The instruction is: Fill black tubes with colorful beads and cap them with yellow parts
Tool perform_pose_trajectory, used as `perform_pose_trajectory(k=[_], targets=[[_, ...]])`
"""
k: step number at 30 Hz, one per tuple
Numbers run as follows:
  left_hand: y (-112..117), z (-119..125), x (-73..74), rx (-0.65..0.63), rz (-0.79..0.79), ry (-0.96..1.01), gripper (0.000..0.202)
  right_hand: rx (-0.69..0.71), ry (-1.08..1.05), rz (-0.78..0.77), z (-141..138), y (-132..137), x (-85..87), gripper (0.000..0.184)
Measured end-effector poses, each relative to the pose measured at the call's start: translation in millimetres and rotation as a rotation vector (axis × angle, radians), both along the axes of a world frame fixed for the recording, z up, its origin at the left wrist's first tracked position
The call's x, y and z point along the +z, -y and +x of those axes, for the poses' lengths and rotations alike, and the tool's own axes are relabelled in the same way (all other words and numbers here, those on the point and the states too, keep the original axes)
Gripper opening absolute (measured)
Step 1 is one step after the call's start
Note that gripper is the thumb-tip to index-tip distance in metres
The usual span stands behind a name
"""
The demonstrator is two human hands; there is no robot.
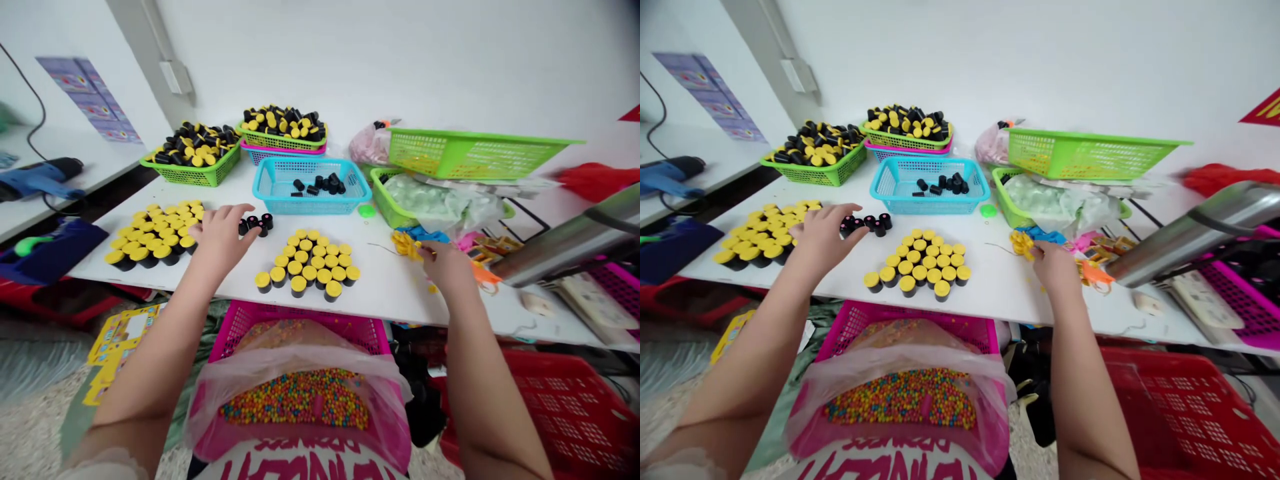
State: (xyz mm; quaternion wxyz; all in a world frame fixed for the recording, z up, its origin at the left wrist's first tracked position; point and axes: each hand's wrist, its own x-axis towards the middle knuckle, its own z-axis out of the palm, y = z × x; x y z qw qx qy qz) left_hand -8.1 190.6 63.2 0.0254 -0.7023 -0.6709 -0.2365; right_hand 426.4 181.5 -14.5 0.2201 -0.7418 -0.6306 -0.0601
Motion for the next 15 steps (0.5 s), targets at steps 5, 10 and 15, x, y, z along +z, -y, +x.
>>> perform_pose_trajectory(k=[5,10,15], targets=[[-53,-7,-32.0,0.003,-0.078,-0.134,0.047,0.144,-0.865,-0.007,-53,26,27.6,0.038],[-62,4,-50.8,-0.025,-0.071,-0.116,0.031,0.426,-1.374,-0.212,-117,52,53.1,0.038],[-44,4,-25.5,-0.046,-0.183,-0.107,0.022,0.579,-1.399,-0.264,-139,64,65.5,0.028]])
